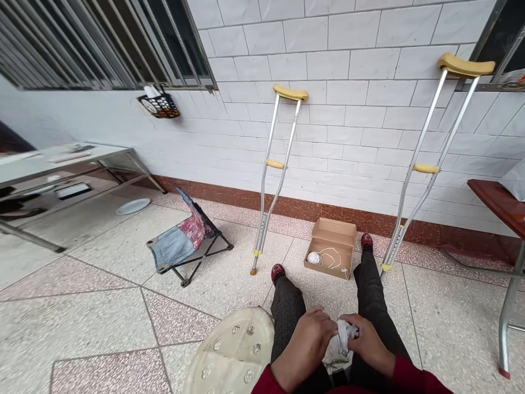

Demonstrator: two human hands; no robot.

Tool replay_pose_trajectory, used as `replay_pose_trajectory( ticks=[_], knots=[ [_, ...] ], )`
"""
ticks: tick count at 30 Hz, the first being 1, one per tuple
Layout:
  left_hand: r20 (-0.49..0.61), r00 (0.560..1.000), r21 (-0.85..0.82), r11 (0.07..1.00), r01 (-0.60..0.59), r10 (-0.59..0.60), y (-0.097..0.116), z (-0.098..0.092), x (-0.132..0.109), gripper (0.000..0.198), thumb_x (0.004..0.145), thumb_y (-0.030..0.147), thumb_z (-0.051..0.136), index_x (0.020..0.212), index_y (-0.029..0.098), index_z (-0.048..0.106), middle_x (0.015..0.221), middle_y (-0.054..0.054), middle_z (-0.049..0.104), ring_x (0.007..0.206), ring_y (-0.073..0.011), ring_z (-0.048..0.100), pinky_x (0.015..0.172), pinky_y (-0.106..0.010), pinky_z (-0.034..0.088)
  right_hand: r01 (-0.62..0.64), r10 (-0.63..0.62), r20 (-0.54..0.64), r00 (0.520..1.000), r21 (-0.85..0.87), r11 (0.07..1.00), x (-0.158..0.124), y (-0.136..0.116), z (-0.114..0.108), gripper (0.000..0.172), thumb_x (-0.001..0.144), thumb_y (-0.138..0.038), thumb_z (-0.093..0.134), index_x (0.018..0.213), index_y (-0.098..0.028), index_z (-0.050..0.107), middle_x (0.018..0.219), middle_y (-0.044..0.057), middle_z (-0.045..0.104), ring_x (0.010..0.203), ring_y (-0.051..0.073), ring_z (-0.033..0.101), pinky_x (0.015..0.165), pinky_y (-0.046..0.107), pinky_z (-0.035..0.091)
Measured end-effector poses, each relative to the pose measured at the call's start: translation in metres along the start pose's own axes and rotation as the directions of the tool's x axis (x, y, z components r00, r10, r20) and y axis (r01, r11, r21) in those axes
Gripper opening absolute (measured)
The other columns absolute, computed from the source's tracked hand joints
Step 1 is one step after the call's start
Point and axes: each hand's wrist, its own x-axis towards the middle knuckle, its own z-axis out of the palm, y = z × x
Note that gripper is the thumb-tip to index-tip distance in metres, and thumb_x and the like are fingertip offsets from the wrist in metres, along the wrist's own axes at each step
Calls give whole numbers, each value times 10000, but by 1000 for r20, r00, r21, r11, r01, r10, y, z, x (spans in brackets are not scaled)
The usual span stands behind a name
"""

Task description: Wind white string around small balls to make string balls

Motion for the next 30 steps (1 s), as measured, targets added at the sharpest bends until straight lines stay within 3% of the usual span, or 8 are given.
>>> replay_pose_trajectory(
  ticks=[5,9,13,16,21,24,26,30],
  knots=[
    [-26,995,-179,980,85,-91,-26,10,23,291,896,198,462,628,154,565,642,9,575,678,-134,522,866,-294,379,72,-73,122,990,14,997,-15,-34,10,555,589,-58,546,1109,-209,667,988,37,676,867,222,617,766,311,469],
    [64,966,-527,813,245,-250,-33,32,21,406,894,347,471,544,142,496,547,25,457,558,-111,411,571,-222,349,-28,21,65,998,113,993,-24,-57,3,498,576,-100,677,1066,-185,647,905,30,678,807,216,617,707,291,466],
    [132,947,-660,686,306,-294,-29,55,7,462,870,453,492,543,133,556,566,1,539,586,-130,478,602,-231,386,-114,103,51,993,308,944,-22,-78,-7,397,594,-223,776,971,-165,666,869,48,686,827,228,624,743,315,475],
    [179,944,-654,683,325,-278,-24,66,-4,472,874,463,477,564,128,600,592,-21,600,611,-140,530,665,-239,414,-20,31,-32,999,292,956,-4,-86,-15,339,646,-218,738,975,-179,667,922,60,683,875,236,615,793,342,481],
    [183,946,-393,862,320,-268,-18,58,-12,397,893,341,469,549,156,538,577,-5,595,591,-130,526,701,-232,408,94,-127,-146,981,-217,972,23,-62,-23,475,614,-67,574,1056,-225,641,985,66,651,938,263,586,818,359,481],
    [83,974,-125,967,221,-212,-17,40,-7,295,843,213,516,551,168,504,570,6,578,628,-136,533,875,-270,378,153,-194,-42,980,-463,873,14,-42,-20,538,599,-30,485,1084,-225,614,1056,77,617,1006,251,556,896,347,433],
    [30,987,-58,985,162,-161,-18,26,-1,230,838,173,502,610,174,533,629,1,605,676,-143,549,962,-304,333,204,-187,84,979,-505,839,-1,-35,-15,537,589,-25,471,1068,-222,611,1081,74,596,1032,239,539,915,331,407],
    [4,987,-220,963,155,-158,-23,12,13,290,871,220,471,592,163,523,617,11,570,661,-136,534,923,-309,357,207,-142,211,967,-328,922,-26,-47,-5,514,590,-56,539,1069,-229,603,1018,37,605,901,207,563,776,278,429]
  ],
)
